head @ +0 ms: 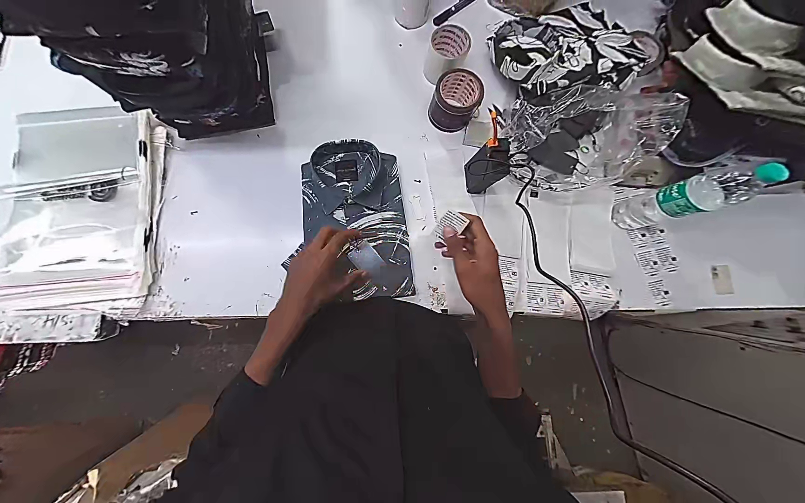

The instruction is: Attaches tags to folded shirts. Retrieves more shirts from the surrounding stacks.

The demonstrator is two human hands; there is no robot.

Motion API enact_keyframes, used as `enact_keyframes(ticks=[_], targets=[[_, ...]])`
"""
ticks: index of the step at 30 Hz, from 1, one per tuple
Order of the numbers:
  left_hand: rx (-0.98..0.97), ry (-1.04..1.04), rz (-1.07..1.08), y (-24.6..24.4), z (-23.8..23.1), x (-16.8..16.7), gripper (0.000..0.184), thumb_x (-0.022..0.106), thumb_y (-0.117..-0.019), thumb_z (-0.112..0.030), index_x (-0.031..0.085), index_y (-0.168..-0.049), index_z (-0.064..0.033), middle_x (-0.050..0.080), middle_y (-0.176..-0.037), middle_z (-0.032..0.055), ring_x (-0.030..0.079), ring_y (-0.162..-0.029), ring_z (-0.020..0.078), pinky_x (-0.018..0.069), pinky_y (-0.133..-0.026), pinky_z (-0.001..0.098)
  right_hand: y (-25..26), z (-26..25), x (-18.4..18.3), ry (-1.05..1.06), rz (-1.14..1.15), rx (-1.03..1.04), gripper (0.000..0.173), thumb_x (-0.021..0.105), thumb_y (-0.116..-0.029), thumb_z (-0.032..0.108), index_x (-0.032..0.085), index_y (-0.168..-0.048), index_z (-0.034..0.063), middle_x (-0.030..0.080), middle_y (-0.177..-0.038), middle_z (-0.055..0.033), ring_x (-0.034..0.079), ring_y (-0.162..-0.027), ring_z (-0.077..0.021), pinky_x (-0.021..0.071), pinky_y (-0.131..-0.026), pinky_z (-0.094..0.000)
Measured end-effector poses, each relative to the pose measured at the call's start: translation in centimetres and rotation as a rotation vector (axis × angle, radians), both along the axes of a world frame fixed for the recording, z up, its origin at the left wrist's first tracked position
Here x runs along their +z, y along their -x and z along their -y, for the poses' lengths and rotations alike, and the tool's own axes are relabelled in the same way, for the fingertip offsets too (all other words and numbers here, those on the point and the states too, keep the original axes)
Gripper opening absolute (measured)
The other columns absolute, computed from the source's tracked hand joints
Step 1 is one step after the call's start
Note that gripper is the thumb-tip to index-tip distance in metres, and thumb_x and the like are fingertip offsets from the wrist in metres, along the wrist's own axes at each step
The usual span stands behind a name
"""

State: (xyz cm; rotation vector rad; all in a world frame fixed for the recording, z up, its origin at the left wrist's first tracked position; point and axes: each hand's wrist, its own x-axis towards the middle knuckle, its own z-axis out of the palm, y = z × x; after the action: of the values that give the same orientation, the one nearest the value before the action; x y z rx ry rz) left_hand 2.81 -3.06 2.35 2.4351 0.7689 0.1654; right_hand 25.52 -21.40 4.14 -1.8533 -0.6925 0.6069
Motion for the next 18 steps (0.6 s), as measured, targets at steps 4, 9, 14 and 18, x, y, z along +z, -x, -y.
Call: enact_keyframes(ticks=[4, 9, 14, 18], targets=[[-0.057, 0.096, -0.067, 0.6, 0.3, -1.8, 0.071, 0.077, -0.0824, -0.058, 0.058, -0.143, -0.027, 0.06, -0.128, 0.0058, 0.065, -0.101, 0.0217, 0.057, -0.085, 0.0481, 1.4, -0.5, -2.8, 0.279, 0.023, 0.299, 0.082, 0.071, -0.095, 0.041, 0.026, -0.16, 0.0198, 0.07, -0.119, -0.0049, 0.073, -0.079, -0.0164, 0.0639, -0.073, -0.0394], [-0.008, 0.081, -0.013, -0.8, 1.5, -2.4, 0.07, 0.08, -0.0777, -0.062, 0.062, -0.136, -0.028, 0.058, -0.127, 0.0052, 0.062, -0.111, 0.0223, 0.0571, -0.086, 0.0473, 1.6, -2.0, -4.3, 0.233, 0.165, 0.333, 0.084, 0.075, -0.0905, 0.023, 0.026, -0.159, 0.0187, 0.069, -0.117, -0.0053, 0.071, -0.076, -0.0157, 0.0623, -0.068, -0.0377], [0.013, 0.053, 0.118, -1.3, 2.3, -3.1, 0.067, 0.084, -0.0734, -0.06, 0.066, -0.128, -0.0253, 0.048, -0.142, 0.0087, 0.053, -0.123, 0.0255, 0.0518, -0.096, 0.0443, 0.5, -2.5, -3.3, 0.055, 0.153, 0.157, 0.051, 0.072, -0.0954, 0.037, 0.059, -0.139, 0.0161, 0.064, -0.123, -0.0088, 0.07, -0.101, -0.0185, 0.0632, -0.082, -0.0394], [-0.036, 0.059, 0.085, -1.3, 2.0, -3.2, 0.068, 0.08, -0.0751, -0.064, 0.066, -0.128, -0.0233, 0.055, -0.138, 0.0073, 0.054, -0.126, 0.0245, 0.0503, -0.102, 0.045, 0.5, -2.4, -2.4, -0.003, -0.149, 0.374, 0.024, 0.067, -0.1008, 0.026, 0.071, -0.119, 0.0107, 0.072, -0.081, -0.005, 0.066, -0.059, -0.0138, 0.0588, -0.056, -0.03]])
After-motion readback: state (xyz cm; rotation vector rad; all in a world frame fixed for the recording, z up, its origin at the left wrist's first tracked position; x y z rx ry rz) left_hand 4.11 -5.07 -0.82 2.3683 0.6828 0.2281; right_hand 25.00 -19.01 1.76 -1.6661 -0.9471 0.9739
